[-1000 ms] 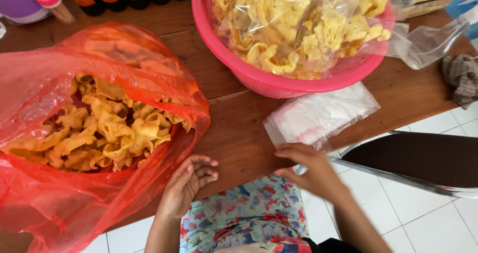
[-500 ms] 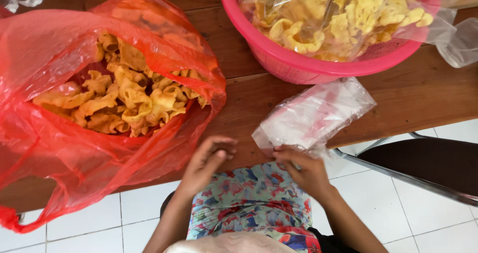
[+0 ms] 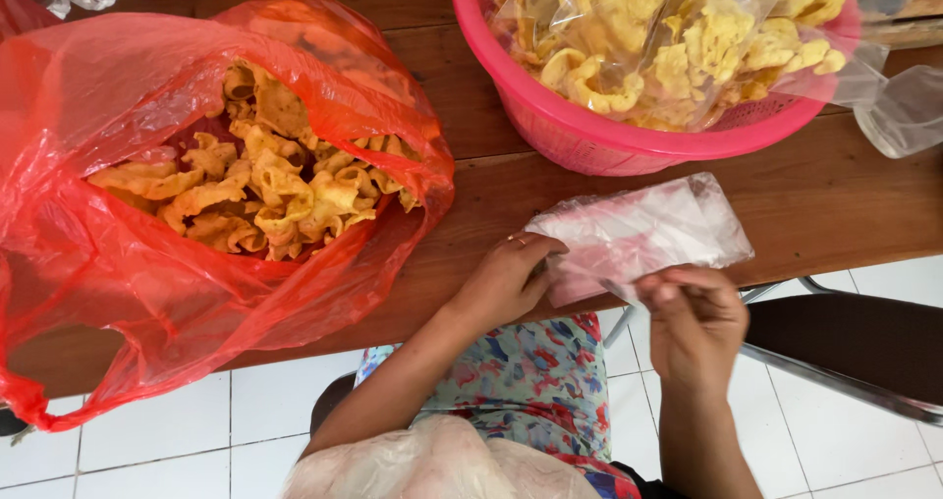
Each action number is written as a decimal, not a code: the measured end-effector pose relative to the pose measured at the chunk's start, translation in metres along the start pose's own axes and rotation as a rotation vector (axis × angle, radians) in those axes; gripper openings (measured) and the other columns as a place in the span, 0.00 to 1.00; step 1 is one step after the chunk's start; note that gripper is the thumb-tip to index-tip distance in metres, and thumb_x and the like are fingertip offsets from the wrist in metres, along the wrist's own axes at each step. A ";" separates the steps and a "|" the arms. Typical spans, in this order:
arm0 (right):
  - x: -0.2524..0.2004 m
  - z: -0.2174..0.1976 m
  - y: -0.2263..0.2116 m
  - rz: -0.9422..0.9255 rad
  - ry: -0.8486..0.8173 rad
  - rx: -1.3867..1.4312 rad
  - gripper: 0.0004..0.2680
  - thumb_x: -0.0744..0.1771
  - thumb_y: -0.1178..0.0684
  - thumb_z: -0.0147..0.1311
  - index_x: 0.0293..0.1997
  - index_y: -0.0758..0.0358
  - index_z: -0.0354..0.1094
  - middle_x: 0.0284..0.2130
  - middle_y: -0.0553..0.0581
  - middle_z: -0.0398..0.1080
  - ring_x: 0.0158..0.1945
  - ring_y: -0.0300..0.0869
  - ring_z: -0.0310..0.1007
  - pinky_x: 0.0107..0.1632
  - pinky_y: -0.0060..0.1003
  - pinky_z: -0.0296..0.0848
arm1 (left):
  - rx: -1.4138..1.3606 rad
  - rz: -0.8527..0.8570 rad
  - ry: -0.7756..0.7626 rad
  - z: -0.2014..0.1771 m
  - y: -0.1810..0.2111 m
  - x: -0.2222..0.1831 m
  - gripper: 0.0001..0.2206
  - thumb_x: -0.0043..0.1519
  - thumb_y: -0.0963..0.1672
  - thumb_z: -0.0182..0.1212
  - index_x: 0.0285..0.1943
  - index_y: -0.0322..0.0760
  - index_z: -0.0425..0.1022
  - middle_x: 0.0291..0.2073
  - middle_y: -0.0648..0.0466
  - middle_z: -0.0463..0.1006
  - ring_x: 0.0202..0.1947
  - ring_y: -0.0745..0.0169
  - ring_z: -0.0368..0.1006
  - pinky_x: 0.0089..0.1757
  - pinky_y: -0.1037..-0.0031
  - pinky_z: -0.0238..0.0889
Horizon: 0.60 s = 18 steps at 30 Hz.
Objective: The person packs fried snacks from a red plastic bag into small clear plastic bags, then places the filled bags into a pink basket. The person repeats this process multiple times, handling the snacks and bags by hand.
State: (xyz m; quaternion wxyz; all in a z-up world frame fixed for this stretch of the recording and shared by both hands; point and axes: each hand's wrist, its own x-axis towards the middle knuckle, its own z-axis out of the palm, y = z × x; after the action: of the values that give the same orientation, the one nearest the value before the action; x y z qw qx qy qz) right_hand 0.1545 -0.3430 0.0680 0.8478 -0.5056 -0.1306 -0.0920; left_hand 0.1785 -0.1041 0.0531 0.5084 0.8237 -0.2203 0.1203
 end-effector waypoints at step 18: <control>0.020 0.107 -0.013 0.016 -0.256 -0.482 0.10 0.64 0.67 0.62 0.49 0.70 0.70 0.36 0.61 0.78 0.33 0.38 0.77 0.29 0.27 0.72 | -0.704 -0.318 -0.156 -0.092 0.048 -0.032 0.14 0.64 0.39 0.67 0.57 0.28 0.75 0.43 0.52 0.82 0.42 0.69 0.77 0.45 0.74 0.73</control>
State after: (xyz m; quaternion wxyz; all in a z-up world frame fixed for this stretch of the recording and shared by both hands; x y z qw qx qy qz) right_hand 0.1557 -0.2556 0.1338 0.6803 -0.7013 -0.2072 -0.0491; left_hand 0.1293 -0.0329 0.1191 0.7538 0.6295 -0.1558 -0.1059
